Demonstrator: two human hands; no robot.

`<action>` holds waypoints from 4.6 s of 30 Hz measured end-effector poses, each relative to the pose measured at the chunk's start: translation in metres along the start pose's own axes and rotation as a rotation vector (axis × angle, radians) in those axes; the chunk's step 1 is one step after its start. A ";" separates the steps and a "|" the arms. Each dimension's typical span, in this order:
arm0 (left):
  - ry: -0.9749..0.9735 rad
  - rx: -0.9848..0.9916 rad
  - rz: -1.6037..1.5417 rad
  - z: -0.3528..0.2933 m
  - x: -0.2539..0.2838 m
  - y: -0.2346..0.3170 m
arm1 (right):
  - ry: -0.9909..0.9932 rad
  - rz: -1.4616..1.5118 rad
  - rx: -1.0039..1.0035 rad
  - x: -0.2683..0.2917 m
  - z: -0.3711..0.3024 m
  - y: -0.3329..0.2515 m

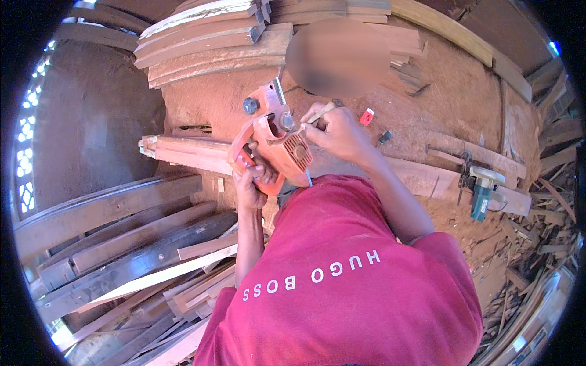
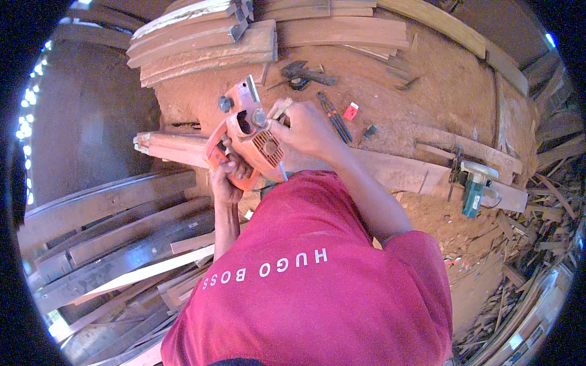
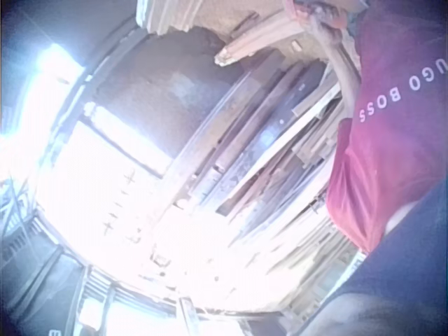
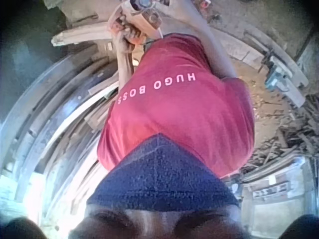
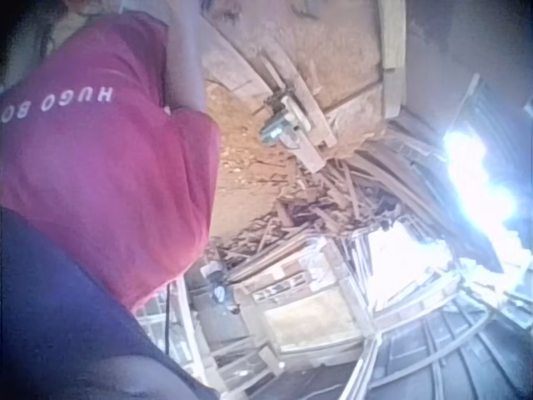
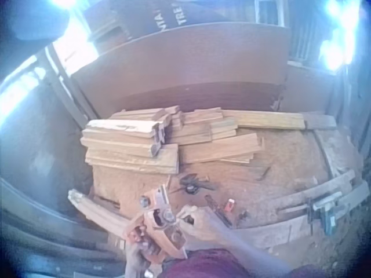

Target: The person holds an electric power planer and uses a thin wooden stick to apply a substance through the ventilation slots of the tool's casing.

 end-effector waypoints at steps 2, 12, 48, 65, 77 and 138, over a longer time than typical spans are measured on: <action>0.027 0.008 0.013 -0.001 -0.001 0.001 | -0.045 -0.002 0.004 -0.002 -0.002 -0.002; 0.021 0.041 -0.076 -0.001 0.004 -0.010 | 0.073 0.056 -0.012 0.040 -0.018 -0.006; -0.009 0.063 -0.066 -0.001 -0.008 -0.010 | 0.051 -0.075 -0.071 0.005 -0.018 0.009; -0.064 0.121 0.012 0.008 0.004 -0.015 | -0.016 -0.016 0.123 0.007 -0.007 -0.002; -0.049 0.125 -0.041 0.008 -0.001 -0.016 | 0.136 -0.030 0.077 0.023 -0.027 0.003; 0.027 0.152 -0.110 -0.001 0.009 -0.034 | 0.309 0.469 -0.183 -0.022 -0.062 0.075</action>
Point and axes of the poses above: each hand's wrist, its own z-axis towards the middle knuckle, its own x-axis out of the back of the hand, y = z × x, the point moved 10 cm from there along z, towards the middle knuckle, and after that the axes turned 2 degrees about -x, right-handed, at the moved point
